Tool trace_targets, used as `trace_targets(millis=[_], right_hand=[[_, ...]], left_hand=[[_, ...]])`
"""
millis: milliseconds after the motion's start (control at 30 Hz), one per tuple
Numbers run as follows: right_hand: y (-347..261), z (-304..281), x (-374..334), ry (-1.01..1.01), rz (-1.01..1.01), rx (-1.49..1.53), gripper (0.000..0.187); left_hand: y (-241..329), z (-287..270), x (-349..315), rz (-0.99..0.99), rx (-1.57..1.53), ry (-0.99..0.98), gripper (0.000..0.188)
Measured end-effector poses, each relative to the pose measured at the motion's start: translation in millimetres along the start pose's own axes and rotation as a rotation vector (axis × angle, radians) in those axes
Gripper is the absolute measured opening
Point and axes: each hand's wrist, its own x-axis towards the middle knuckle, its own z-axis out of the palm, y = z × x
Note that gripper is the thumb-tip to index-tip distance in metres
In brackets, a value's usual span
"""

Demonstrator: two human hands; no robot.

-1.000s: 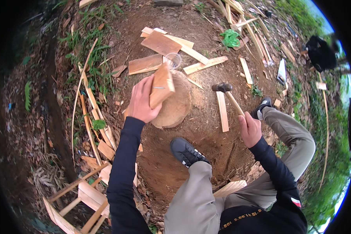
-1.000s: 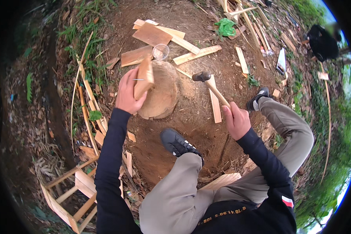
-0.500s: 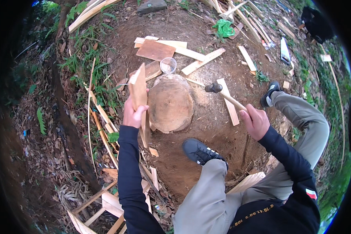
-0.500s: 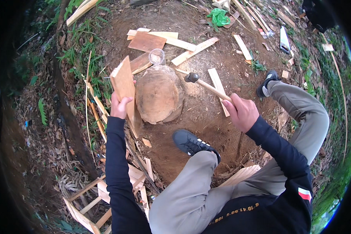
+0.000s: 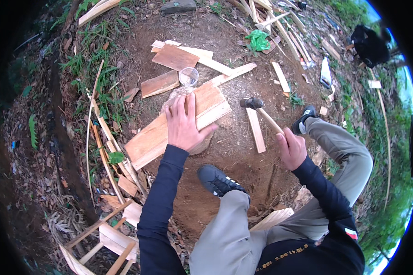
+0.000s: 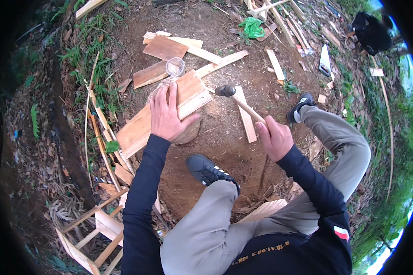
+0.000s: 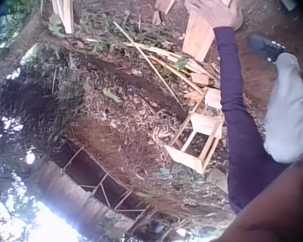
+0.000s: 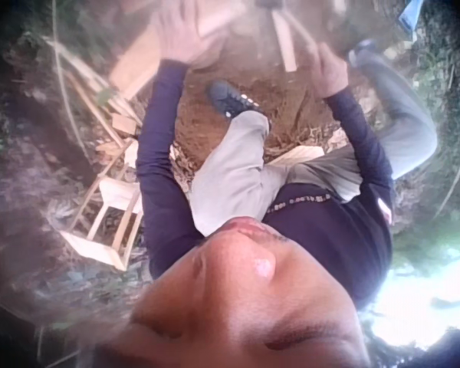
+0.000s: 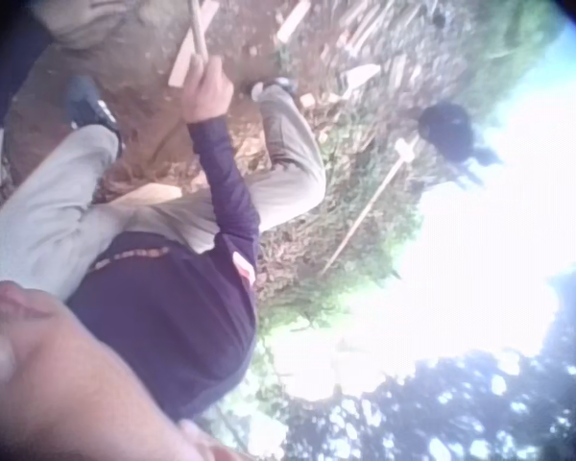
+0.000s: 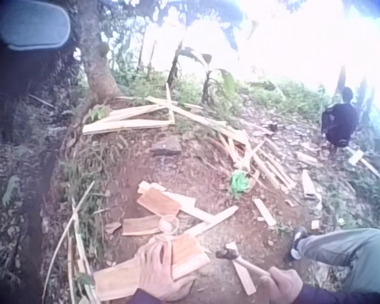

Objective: The person sits on the ground and uses a hammer to drive nails into a wooden plank. They repeatedly pick up nails, position them on the wood, and strike them with the hammer. The person occasionally adjusts the plank's position on a rock used as a work surface.

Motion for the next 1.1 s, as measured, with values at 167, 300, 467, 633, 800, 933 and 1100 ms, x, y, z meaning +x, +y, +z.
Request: trace_targets(millis=[167, 300, 467, 633, 800, 933, 1100], right_hand=[[10.9, 2.5, -4.0, -0.019, 0.034, -0.022, 0.030], [7.3, 4.2, -3.1, -0.032, 0.022, -0.016, 0.030], [8.9, 4.7, -1.4, -0.029, 0.018, -0.020, 0.030], [9.4, 11.5, 1.0, -0.083, 0.036, -0.039, 0.031], [4.4, 18.5, 4.0, -0.141, -0.030, -0.099, 0.031], [-8.1, 16.5, 9.0, -0.137, -0.095, -0.181, 0.032], [-23.4, 7.7, 15.7, -0.139, -0.126, -0.296, 0.026]], left_hand=[[-5.1, 19.4, -9.1, 0.158, -0.017, 0.111, 0.085], [-8.6, 23.7, -15.9, 0.203, -0.125, 0.044, 0.056], [-7.3, 27.4, -13.9, 0.275, -0.076, 0.142, 0.049], [-7.7, 26.9, -14.8, 0.267, -0.080, 0.133, 0.046], [-5.5, 15.1, -8.7, 0.195, -0.194, 0.075, 0.034], [-8.5, 17.8, -10.4, 0.186, -0.265, 0.048, 0.030], [-11.9, 21.3, -4.9, 0.095, -0.371, 0.010, 0.026]])
